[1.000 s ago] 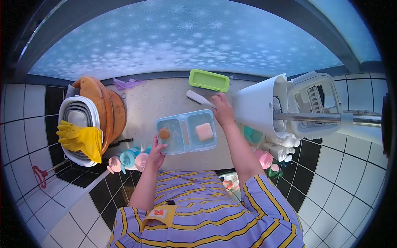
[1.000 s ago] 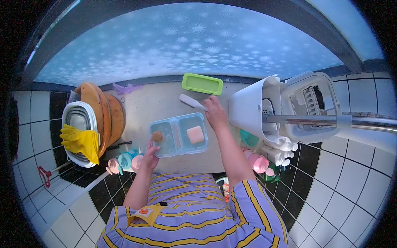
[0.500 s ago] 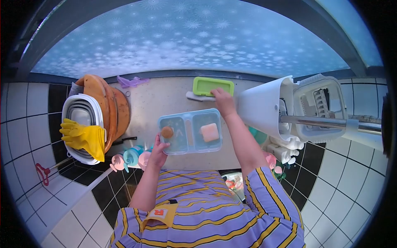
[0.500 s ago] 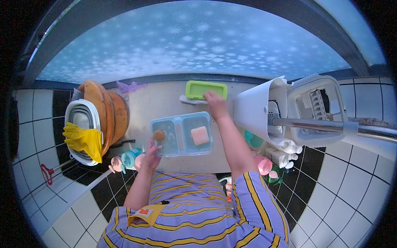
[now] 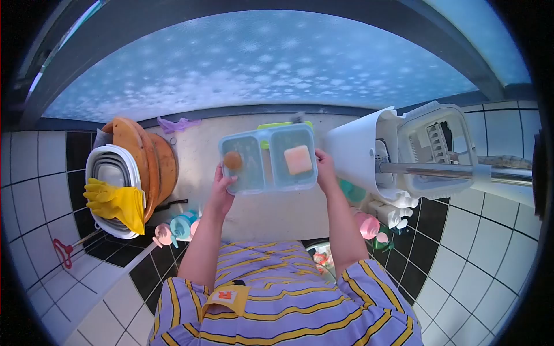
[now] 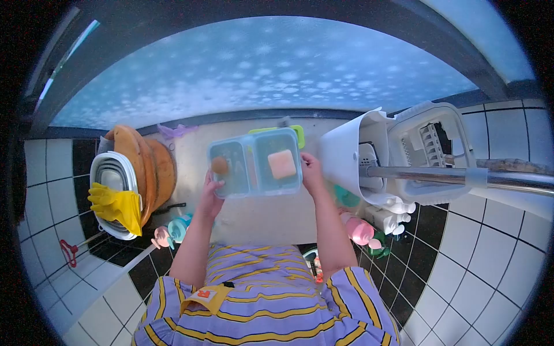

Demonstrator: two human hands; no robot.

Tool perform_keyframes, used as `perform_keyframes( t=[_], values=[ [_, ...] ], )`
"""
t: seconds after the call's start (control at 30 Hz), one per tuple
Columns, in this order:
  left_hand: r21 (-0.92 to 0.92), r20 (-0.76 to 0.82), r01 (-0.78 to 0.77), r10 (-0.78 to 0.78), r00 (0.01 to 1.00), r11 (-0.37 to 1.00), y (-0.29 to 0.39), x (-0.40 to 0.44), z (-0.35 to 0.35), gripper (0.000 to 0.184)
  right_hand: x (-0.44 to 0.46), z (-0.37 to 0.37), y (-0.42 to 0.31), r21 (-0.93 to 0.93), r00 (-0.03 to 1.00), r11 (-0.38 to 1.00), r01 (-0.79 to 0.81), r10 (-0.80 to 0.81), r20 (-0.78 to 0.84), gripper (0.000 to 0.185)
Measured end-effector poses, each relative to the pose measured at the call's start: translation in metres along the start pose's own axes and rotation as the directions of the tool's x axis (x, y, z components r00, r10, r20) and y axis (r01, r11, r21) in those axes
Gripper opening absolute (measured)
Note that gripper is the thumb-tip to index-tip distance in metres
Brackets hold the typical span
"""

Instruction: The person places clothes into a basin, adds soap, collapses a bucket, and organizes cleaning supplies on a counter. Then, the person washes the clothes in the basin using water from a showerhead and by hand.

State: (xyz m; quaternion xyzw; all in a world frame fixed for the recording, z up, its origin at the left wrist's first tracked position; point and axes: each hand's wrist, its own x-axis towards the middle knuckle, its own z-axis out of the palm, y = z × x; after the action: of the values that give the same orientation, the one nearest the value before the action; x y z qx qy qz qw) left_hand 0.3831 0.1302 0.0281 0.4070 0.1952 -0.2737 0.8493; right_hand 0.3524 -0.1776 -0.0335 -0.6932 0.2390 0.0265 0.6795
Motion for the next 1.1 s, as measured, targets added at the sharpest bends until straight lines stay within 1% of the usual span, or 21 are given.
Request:
perform_keyframes(
  t=[0.1, 0.17, 0.23, 0.27, 0.33, 0.4, 0.43, 0.5, 0.53, 0.6, 0.63, 0.7, 0.73, 0.8, 0.83, 0.9, 0.93, 1.0, 1.03, 1.1],
  values=[
    [0.013, -0.018, -0.008, 0.008, 1.0, 1.0, 0.004, 0.032, 0.012, 0.067, -0.003, -0.007, -0.034, 0.29, 0.977, 0.947, -0.136, 0.177, -0.121, 0.034],
    [0.044, -0.034, -0.002, 0.004, 0.999, 0.999, 0.002, 0.054, 0.018, 0.067, -0.001, -0.008, -0.039, 0.417, 0.978, 0.897, -0.146, 0.195, -0.076, 0.034],
    [0.102, -0.041, 0.004, 0.0, 0.999, 0.995, -0.004, 0.076, 0.02, 0.068, 0.007, -0.008, -0.032, 0.33, 0.979, 0.938, -0.109, 0.159, -0.129, 0.034],
    [0.109, -0.031, 0.011, -0.007, 1.0, 0.994, -0.006, 0.086, 0.022, 0.068, 0.018, -0.006, -0.019, 0.174, 0.975, 0.982, -0.069, 0.103, -0.195, 0.034],
    [0.123, -0.017, 0.025, -0.023, 1.0, 0.992, -0.011, 0.097, 0.028, 0.067, 0.029, -0.002, -0.009, 0.03, 0.96, 0.999, 0.022, -0.012, -0.278, 0.034],
    [0.222, -0.067, 0.033, -0.018, 0.998, 0.974, -0.019, 0.106, 0.036, 0.065, 0.032, -0.001, -0.002, 0.063, 0.935, 0.988, 0.14, -0.111, -0.337, 0.034],
    [0.271, -0.091, 0.04, -0.016, 0.996, 0.962, -0.021, 0.108, 0.038, 0.065, 0.031, -0.001, 0.0, 0.057, 0.935, 0.993, 0.108, -0.082, -0.344, 0.034],
    [0.35, -0.067, 0.002, 0.023, 0.997, 0.937, -0.03, 0.112, 0.034, 0.065, 0.029, -0.004, 0.003, 0.043, 0.932, 0.998, 0.048, -0.029, -0.362, 0.034],
    [0.387, -0.052, -0.018, 0.042, 0.998, 0.922, -0.036, 0.115, 0.032, 0.065, 0.028, -0.005, 0.005, 0.001, 0.928, 0.998, 0.058, -0.053, -0.37, 0.034],
    [0.354, -0.035, -0.079, 0.097, 0.995, 0.932, -0.041, 0.12, 0.028, 0.065, 0.028, -0.004, 0.005, -0.08, 0.92, 0.994, 0.079, -0.103, -0.378, 0.035],
    [0.337, -0.028, -0.108, 0.124, 0.992, 0.935, -0.042, 0.12, 0.026, 0.066, 0.028, -0.003, 0.003, -0.064, 0.928, 0.994, 0.086, -0.104, -0.357, 0.035],
    [0.35, -0.037, -0.075, 0.094, 0.995, 0.934, -0.041, 0.121, 0.022, 0.07, 0.03, -0.004, -0.002, -0.033, 0.944, 0.994, 0.101, -0.106, -0.313, 0.036],
    [0.357, -0.042, -0.06, 0.08, 0.996, 0.932, -0.041, 0.121, 0.02, 0.072, 0.03, -0.004, -0.002, -0.065, 0.941, 0.994, 0.093, -0.109, -0.321, 0.037],
    [0.35, -0.029, -0.086, 0.103, 0.994, 0.933, -0.042, 0.119, 0.019, 0.078, 0.03, -0.004, -0.002, -0.127, 0.935, 0.989, 0.074, -0.113, -0.337, 0.039],
    [0.345, -0.021, -0.102, 0.117, 0.993, 0.933, -0.042, 0.118, 0.02, 0.082, 0.03, -0.004, 0.0, -0.197, 0.922, 0.973, 0.119, -0.182, -0.341, 0.04],
    [0.42, -0.11, -0.057, 0.113, 0.987, 0.906, -0.039, 0.113, 0.025, 0.087, 0.028, -0.003, -0.001, -0.334, 0.888, 0.92, 0.205, -0.319, -0.332, 0.042],
    [0.453, -0.157, -0.031, 0.114, 0.981, 0.891, -0.037, 0.108, 0.029, 0.09, 0.024, 0.002, -0.005, -0.386, 0.844, 0.897, 0.216, -0.371, -0.388, 0.043],
    [0.467, -0.143, -0.042, 0.122, 0.982, 0.883, -0.029, 0.096, 0.035, 0.093, 0.008, 0.016, -0.011, -0.489, 0.738, 0.844, 0.222, -0.473, -0.481, 0.044],
    [0.475, -0.138, -0.046, 0.126, 0.982, 0.879, -0.027, 0.091, 0.035, 0.094, 0.001, 0.018, -0.01, -0.432, 0.735, 0.856, 0.284, -0.484, -0.475, 0.043],
    [0.433, -0.19, -0.042, 0.137, 0.972, 0.9, -0.028, 0.078, 0.029, 0.089, -0.018, 0.025, -0.008, -0.305, 0.729, 0.863, 0.403, -0.504, -0.463, 0.04]
  ],
)
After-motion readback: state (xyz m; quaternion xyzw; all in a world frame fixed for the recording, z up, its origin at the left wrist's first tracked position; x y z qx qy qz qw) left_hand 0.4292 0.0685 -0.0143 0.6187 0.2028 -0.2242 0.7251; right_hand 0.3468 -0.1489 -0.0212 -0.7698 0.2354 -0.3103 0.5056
